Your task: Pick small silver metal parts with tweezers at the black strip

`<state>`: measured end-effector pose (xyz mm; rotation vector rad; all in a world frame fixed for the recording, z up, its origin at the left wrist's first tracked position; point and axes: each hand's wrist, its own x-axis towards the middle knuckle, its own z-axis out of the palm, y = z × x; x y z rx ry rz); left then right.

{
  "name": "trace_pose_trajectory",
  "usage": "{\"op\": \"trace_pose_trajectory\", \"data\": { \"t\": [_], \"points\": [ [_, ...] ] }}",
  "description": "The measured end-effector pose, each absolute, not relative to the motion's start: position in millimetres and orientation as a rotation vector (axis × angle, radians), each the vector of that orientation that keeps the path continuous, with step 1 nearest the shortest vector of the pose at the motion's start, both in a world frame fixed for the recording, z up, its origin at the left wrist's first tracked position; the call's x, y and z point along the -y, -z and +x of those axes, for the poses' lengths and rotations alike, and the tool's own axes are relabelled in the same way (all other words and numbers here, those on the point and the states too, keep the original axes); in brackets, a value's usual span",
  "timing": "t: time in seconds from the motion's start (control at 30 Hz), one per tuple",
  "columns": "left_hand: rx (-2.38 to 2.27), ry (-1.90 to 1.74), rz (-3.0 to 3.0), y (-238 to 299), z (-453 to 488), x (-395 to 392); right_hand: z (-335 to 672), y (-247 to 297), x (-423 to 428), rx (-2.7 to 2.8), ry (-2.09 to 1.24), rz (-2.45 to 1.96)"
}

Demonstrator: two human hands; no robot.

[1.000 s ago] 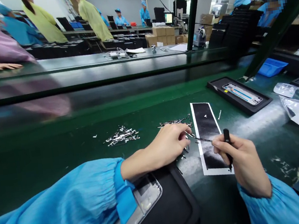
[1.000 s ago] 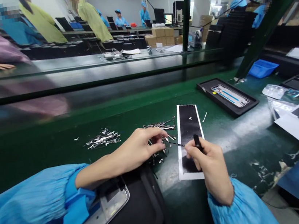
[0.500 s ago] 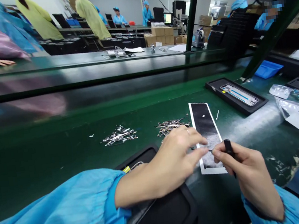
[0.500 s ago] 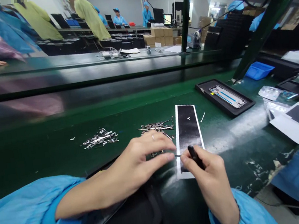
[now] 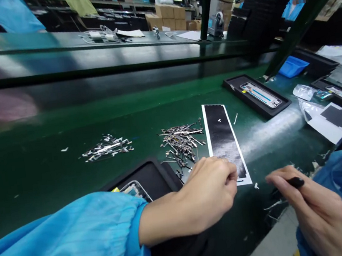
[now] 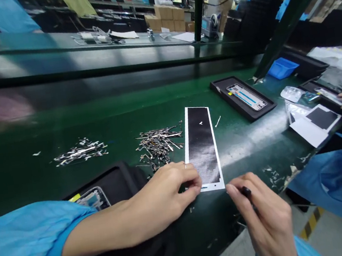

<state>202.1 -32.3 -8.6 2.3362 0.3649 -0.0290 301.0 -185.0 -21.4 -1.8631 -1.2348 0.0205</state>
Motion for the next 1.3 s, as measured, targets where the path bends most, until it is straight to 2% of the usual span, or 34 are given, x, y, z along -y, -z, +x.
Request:
{"op": "trace_pose_trajectory", "data": {
  "t": [0.2,0.33,0.6,0.77,1.3],
  "points": [
    [-0.013,-0.059,2.594,19.3,206.7,40.7,311.7,32.7,205.8,1.077,-0.099,-1.981],
    [0.22,0.033,2.737,28.5,203.9,43.4,317.5,40.6,209.4,1.016,-0.238,-2.03],
    [0.288,0.166,2.73,31.6,201.0,41.2,308.2,49.8,195.1,0.686,-0.087,-2.003],
    [0.347,0.075,2.762,30.8,199.2,40.8,302.8,55.1,188.2,0.703,0.059,-1.989],
    [0.484,0.003,2.905,35.3,199.5,42.8,294.5,74.2,191.5,0.458,-0.004,-1.963]
  ]
}}
